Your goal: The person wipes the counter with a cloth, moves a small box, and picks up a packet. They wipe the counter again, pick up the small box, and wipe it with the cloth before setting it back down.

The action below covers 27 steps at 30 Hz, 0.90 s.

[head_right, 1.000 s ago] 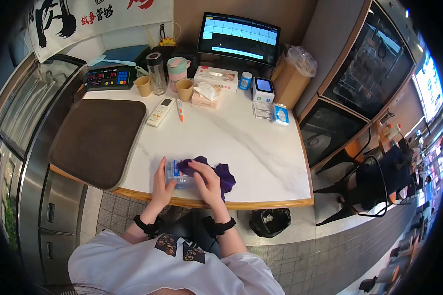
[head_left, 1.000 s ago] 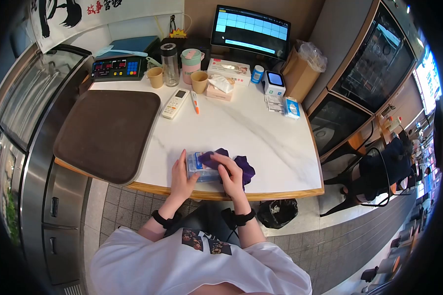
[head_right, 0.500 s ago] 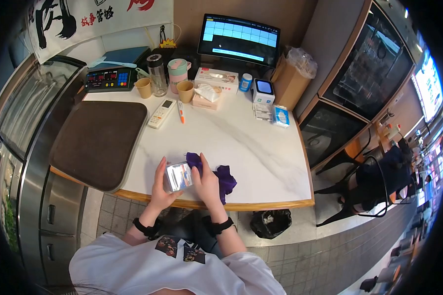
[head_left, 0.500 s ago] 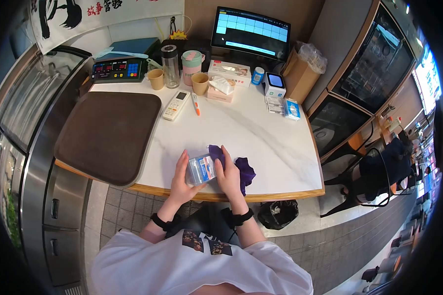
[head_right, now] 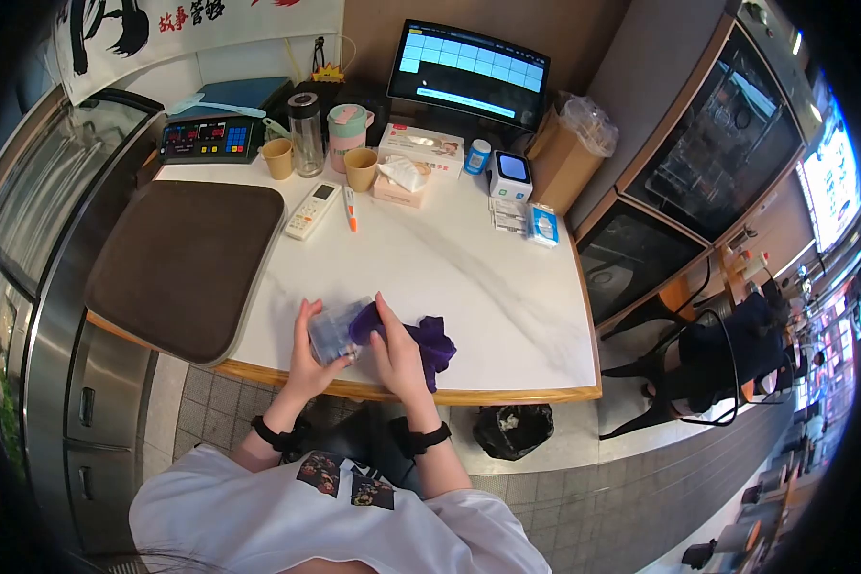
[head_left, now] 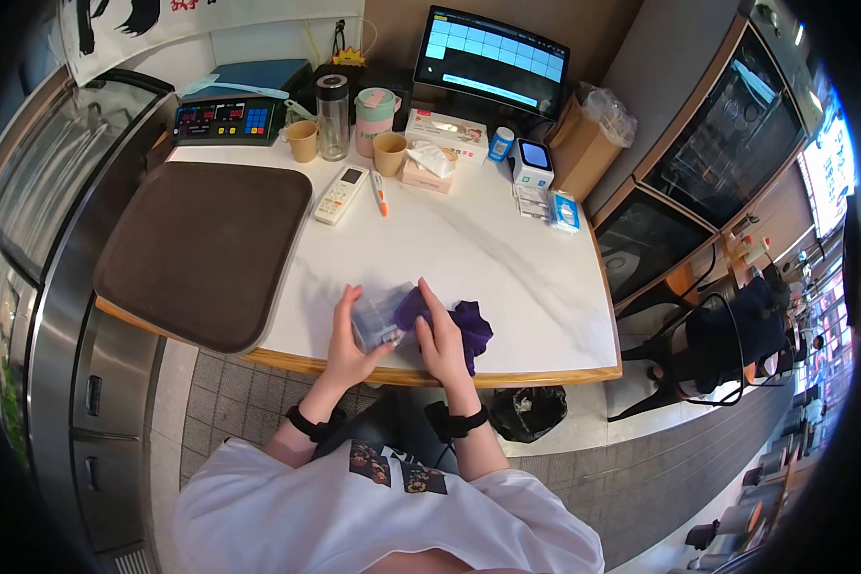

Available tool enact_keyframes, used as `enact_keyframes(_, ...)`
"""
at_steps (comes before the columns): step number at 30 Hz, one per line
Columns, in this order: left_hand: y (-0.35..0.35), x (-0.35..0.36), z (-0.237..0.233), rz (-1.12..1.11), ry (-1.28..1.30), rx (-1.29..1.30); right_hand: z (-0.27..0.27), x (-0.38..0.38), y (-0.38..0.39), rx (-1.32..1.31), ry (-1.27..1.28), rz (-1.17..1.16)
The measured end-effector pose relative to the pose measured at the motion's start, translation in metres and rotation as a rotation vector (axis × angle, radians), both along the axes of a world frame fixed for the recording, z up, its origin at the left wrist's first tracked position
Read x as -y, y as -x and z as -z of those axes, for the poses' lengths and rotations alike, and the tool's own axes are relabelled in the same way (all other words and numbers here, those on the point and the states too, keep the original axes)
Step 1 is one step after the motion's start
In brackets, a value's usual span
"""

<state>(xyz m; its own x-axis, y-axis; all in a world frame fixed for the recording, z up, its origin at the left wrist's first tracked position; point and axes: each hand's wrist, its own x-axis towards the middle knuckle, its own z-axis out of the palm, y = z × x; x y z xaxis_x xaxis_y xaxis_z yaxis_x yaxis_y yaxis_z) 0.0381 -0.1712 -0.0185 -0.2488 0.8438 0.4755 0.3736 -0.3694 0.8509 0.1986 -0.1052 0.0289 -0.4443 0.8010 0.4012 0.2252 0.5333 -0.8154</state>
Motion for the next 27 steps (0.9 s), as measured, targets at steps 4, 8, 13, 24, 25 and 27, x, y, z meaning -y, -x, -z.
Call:
enact_keyframes(4,-0.005,0.004,-0.009,-0.049,-0.048,-0.181,0.004,-0.004,-0.002,-0.022,0.07,-0.005)
enact_keyframes(8,-0.003,0.004,-0.008,-0.056,-0.093,-0.297,0.01,-0.014,0.001,-0.112,0.244,0.003)
enact_keyframes(13,-0.007,-0.001,-0.002,-0.141,-0.087,-0.297,0.006,-0.014,0.01,0.171,0.14,0.205)
enact_keyframes(24,-0.006,-0.005,-0.002,-0.063,-0.036,0.099,0.014,-0.007,0.003,-0.09,-0.12,0.112)
enact_keyframes(25,-0.006,-0.006,-0.004,-0.03,-0.051,0.142,0.012,-0.006,0.002,-0.091,-0.109,0.075)
enact_keyframes(27,-0.006,0.0,-0.011,0.04,-0.059,0.018,0.012,-0.007,0.0,-0.135,-0.039,0.015)
